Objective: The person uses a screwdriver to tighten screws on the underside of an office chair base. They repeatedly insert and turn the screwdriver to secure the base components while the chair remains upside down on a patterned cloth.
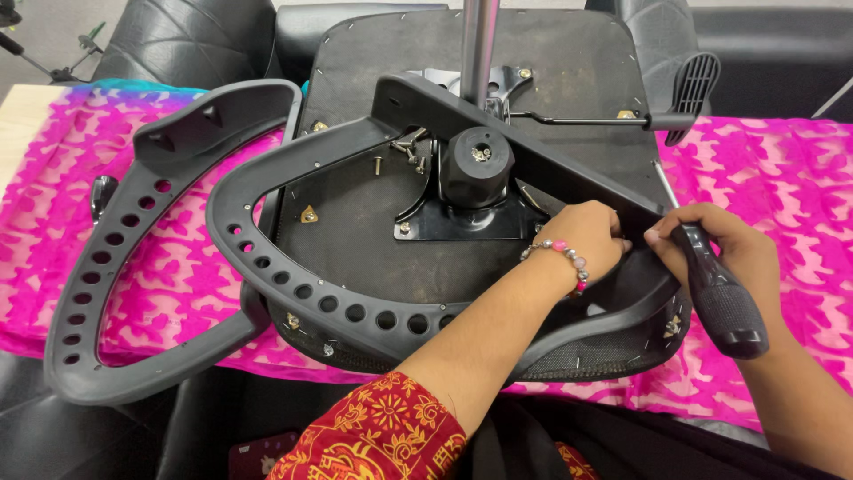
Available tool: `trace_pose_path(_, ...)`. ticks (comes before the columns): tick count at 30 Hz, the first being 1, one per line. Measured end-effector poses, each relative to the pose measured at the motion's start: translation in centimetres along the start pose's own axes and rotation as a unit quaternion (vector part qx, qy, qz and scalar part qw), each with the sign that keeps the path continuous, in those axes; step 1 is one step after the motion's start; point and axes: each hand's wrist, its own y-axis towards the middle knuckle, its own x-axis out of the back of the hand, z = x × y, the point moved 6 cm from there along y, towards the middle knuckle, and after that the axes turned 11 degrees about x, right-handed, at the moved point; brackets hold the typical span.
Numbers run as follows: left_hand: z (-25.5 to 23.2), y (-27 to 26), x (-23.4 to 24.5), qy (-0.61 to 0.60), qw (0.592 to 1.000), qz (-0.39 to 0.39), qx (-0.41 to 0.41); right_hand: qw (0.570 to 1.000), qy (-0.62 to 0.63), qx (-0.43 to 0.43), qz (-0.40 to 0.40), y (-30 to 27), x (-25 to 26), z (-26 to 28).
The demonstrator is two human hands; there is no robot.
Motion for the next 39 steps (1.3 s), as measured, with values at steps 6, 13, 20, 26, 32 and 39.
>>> trace_pose_path(6,-1.7,-2.4,2.1,-0.006,0.995,-0.084,-0.046,0.998,0.032,0.045,-0.006,0.1,-0.6,-0.6)
trace_pose_path(13,1.2,0.5,-2.1,-0.408,0.899,0.154,-0.035,0.996,0.015,0.087,-0.001,0.4,-0.5,0.6)
trace_pose_path(20,4.5,0.8,-5.0,-0.65,0.689,0.318,0.049,0.978,-0.089,0.188,0.032,0.8,-0.7,3.6)
trace_pose_path(26,5.9,0.4,-4.5,-0.689,0.669,0.271,0.066,0.969,-0.145,0.195,0.046,1.3,-1.4,5.7)
trace_pose_path(32,7.3,-0.7,-3.0,-0.736,0.622,0.251,0.087,0.986,0.011,0.146,0.075,1.7,-2.8,6.9)
trace_pose_path(39,8.8,-2.4,-0.9,-0.698,0.672,0.219,0.115,0.987,0.146,0.062,0.017,1.5,-2.4,7.1)
